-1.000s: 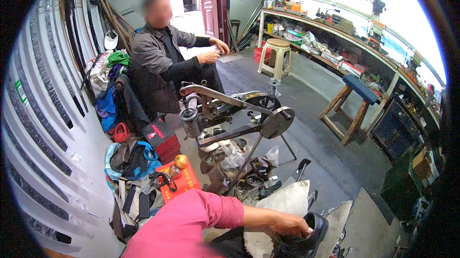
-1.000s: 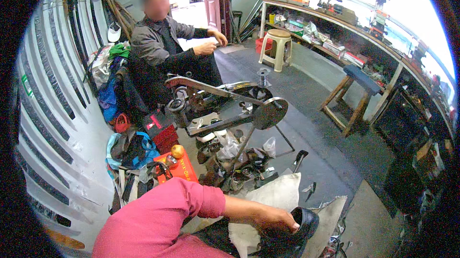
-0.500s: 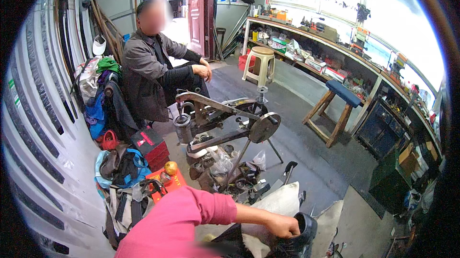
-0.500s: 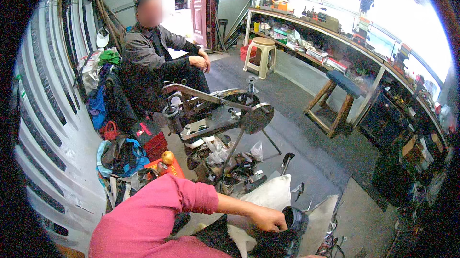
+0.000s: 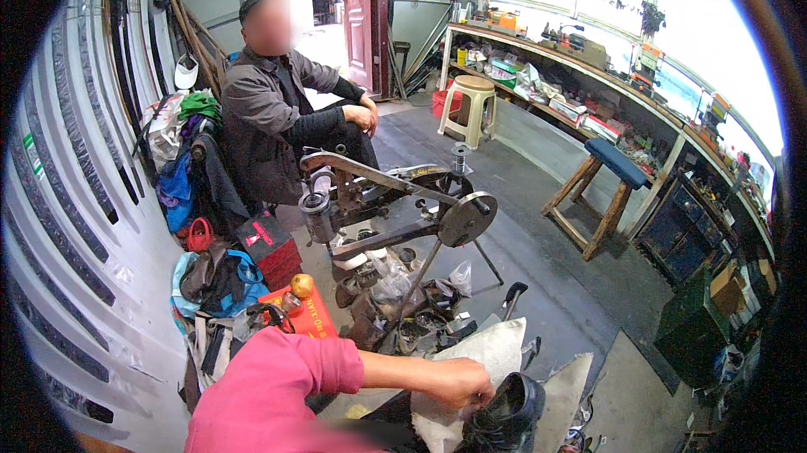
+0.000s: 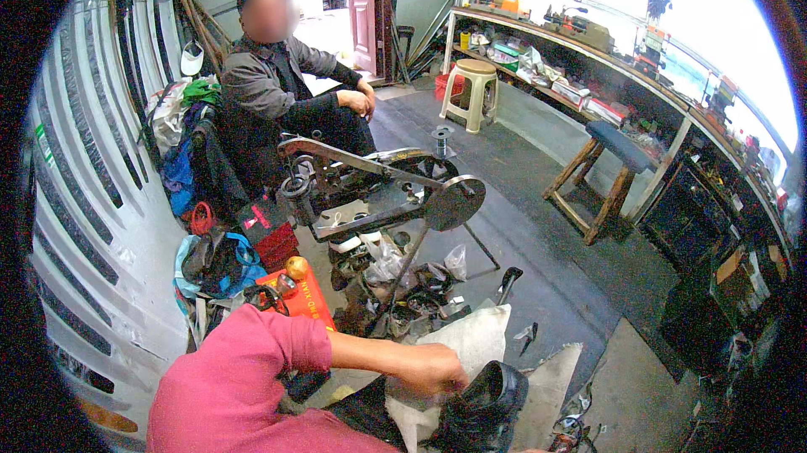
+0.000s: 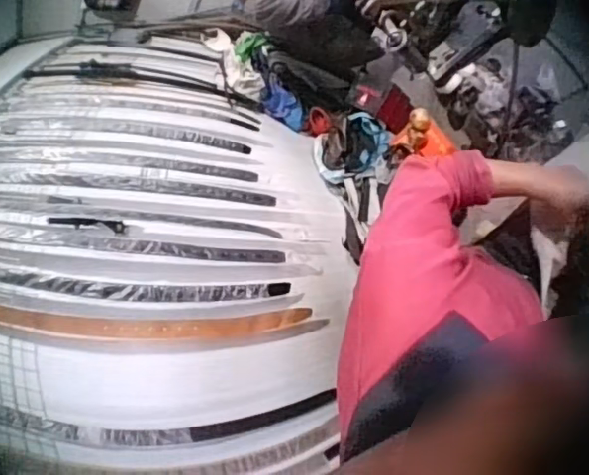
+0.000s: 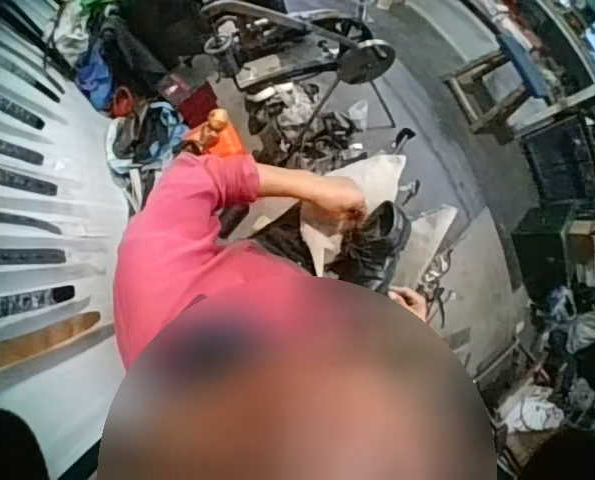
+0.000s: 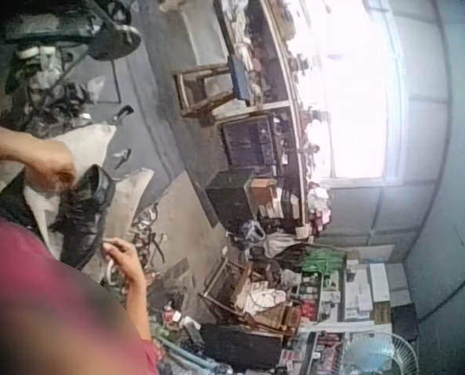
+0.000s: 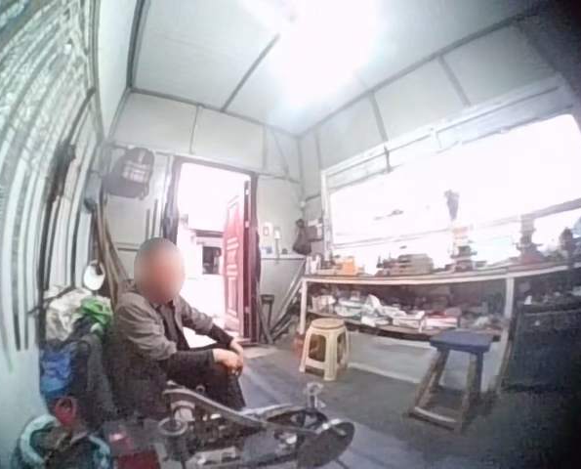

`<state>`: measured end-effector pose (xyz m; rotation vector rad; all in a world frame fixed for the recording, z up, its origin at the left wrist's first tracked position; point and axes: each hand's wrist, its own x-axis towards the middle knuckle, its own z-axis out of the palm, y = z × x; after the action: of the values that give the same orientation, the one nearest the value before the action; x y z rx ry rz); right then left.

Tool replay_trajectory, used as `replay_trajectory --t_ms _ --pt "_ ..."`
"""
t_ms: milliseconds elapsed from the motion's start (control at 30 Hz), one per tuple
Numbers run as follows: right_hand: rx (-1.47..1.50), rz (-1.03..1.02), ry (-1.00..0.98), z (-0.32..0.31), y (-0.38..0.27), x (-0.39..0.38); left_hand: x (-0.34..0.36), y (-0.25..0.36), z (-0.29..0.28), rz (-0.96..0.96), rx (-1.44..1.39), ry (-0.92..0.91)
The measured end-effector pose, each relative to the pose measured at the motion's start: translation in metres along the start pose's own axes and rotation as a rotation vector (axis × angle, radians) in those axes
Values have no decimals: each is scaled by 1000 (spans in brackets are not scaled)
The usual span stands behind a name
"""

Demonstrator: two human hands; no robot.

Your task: The person uses a hand sewing awl and thread to stitch the upper of a black shoe. They repeatedly pierce the leather and pull the thread through while holding the shoe on a padded surface.

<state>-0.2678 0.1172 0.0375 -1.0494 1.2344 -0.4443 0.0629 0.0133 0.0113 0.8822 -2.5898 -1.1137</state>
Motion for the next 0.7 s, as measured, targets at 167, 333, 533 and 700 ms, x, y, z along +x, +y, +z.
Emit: replay_trajectory --t_ms 167,333,533,700 --pt "-33 -11 37 5 0 -9 19 -2 -18 -25 -192 192" --pt "-48 -28 69 12 -3 -21 37 15 2 -86 -1217 23" --pt "-26 -44 96 21 -5 -26 56 -8 39 60 -1174 21" --pt "-25 -24 81 21 -6 -16 57 -21 47 13 -715 -203"
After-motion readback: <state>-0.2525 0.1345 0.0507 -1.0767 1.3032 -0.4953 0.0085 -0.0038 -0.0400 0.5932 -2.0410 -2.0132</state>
